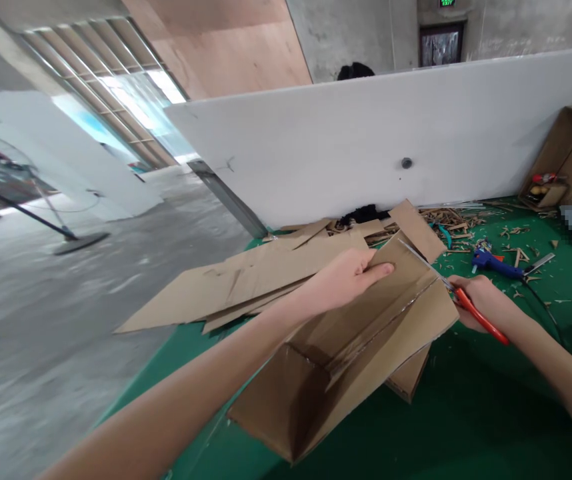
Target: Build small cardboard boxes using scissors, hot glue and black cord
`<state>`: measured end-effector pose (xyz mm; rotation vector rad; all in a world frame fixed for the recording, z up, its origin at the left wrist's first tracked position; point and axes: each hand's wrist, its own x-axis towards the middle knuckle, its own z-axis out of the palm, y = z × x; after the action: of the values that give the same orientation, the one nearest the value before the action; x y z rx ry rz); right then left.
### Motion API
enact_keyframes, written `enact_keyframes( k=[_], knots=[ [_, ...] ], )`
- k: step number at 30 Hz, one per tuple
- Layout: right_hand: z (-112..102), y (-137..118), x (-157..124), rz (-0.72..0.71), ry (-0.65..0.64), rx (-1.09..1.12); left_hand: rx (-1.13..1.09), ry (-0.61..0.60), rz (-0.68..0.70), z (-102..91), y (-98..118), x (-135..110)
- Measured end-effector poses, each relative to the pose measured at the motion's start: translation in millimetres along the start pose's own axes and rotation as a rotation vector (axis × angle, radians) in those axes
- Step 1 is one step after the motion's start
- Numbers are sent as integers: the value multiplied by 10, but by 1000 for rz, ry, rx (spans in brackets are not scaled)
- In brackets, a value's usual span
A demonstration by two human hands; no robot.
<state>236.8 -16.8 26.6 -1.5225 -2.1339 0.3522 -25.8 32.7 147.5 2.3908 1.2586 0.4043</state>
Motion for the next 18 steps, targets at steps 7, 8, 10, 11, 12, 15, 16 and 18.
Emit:
enact_keyframes(
  k=[7,8,10,11,12,15,16,18],
  knots=[
    [-25,-57,0,11,12,5,23,-2,-37,-41,27,7],
    [-30,-74,1,4,11,1,23,2,-33,-46,31,3],
    [-43,-113,4,-14,-1,0,27,-7,-32,-46,40,-7],
    [-50,-134,6,-24,-10,6,29,-19,-33,-39,45,-10],
    [-59,-156,9,-37,-20,16,28,-35,-34,-29,49,-11],
    [-82,-210,17,-79,-42,54,5,-90,-21,15,61,-5],
    [-88,-219,19,-87,-45,60,-4,-100,-12,27,65,-1],
    [-97,-218,24,-87,-51,55,-9,-108,-4,40,71,7]
  ],
)
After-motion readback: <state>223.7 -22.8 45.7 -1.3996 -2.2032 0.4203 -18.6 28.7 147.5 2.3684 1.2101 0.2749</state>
